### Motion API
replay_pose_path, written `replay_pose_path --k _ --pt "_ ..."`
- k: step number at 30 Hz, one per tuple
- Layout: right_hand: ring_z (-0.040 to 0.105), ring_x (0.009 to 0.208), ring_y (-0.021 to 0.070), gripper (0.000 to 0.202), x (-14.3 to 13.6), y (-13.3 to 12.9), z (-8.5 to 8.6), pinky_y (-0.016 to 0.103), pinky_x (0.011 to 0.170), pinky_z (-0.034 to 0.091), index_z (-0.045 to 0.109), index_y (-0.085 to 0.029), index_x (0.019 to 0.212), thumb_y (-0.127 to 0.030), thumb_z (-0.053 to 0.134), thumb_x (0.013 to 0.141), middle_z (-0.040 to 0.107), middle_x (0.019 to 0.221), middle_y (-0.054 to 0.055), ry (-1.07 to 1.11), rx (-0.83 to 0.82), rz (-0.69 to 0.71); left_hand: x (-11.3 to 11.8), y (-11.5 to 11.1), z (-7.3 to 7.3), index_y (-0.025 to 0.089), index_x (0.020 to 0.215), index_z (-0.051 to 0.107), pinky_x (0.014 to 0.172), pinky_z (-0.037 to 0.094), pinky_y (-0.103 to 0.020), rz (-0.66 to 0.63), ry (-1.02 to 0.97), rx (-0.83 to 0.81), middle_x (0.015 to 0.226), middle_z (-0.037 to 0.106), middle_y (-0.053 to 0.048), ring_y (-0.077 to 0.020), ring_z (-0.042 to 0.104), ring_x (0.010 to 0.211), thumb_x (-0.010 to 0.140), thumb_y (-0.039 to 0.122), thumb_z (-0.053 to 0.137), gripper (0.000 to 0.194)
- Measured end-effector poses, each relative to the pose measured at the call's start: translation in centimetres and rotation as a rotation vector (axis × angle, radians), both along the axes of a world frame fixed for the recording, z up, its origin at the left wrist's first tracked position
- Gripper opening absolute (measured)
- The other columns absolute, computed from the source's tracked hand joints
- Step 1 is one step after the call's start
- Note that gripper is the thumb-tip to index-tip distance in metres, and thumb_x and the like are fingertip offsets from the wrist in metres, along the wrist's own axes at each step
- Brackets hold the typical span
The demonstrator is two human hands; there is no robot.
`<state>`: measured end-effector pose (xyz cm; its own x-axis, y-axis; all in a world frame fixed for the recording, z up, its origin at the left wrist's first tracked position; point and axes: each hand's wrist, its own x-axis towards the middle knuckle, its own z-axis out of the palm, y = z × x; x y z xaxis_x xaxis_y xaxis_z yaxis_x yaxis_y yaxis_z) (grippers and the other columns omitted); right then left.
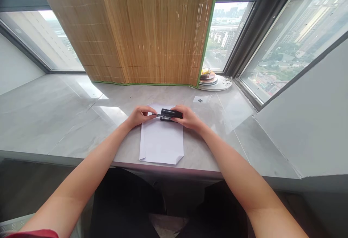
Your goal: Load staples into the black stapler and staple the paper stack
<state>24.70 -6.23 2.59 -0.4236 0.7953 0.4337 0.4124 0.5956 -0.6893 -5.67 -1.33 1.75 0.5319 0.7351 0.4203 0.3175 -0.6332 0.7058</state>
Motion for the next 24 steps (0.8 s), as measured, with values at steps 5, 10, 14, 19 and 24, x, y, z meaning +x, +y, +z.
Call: replay_pose_path --k 5,10,14,19,24 --pt "0.067 0.092 0.0250 0.028 0.0 0.0 0.0 0.037 0.082 0.051 0.077 -0.024 0.114 -0.037 0.076 0.090 0.075 0.101 0.006 0.000 0.008 0.009 0.2 -0.2 0.5 0.022 0.093 0.085 0.053 0.032 -0.028 -0.003 -0.003 -0.049 0.085 0.077 -0.003 -0.0093 0.037 0.055 0.085 0.041 0.083 0.021" --pt "0.066 0.090 0.0244 0.027 -0.1 0.0 0.1 0.035 0.077 0.049 0.077 -0.024 0.113 -0.039 0.075 0.090 0.074 0.099 0.006 -0.002 -0.003 0.019 0.4 -0.2 0.9 0.021 0.093 0.084 0.053 0.031 -0.028 -0.036 0.004 -0.058 0.092 0.079 -0.005 -0.0088 0.035 0.056 0.084 0.039 0.082 0.019" --pt "0.066 0.090 0.0249 0.029 -0.1 0.0 0.1 0.036 0.077 0.050 0.078 -0.024 0.113 -0.042 0.076 0.090 0.075 0.100 0.007 0.008 -0.018 0.016 0.3 0.0 0.7 0.021 0.092 0.085 0.052 0.032 -0.027 -0.043 0.006 -0.062 0.096 0.079 -0.007 -0.0083 0.037 0.056 0.084 0.041 0.082 0.022" --pt "0.067 0.097 0.0267 0.030 0.0 0.2 -0.1 0.039 0.085 0.051 0.079 -0.024 0.113 -0.043 0.078 0.089 0.075 0.103 0.007 0.058 -0.048 -0.024 0.1 0.3 0.4 0.023 0.093 0.086 0.051 0.030 -0.027 -0.051 0.000 -0.075 0.099 0.079 -0.007 -0.0069 0.035 0.054 0.085 0.043 0.084 0.022" --pt "0.067 0.100 0.0268 0.036 0.9 0.3 0.0 0.040 0.090 0.051 0.078 -0.023 0.116 -0.046 0.079 0.088 0.074 0.108 0.007 0.186 -0.148 -0.056 0.1 0.0 0.8 0.024 0.098 0.087 0.053 0.039 -0.027 -0.030 -0.046 -0.074 0.104 0.080 -0.008 -0.0082 0.045 0.057 0.087 0.043 0.082 0.022"
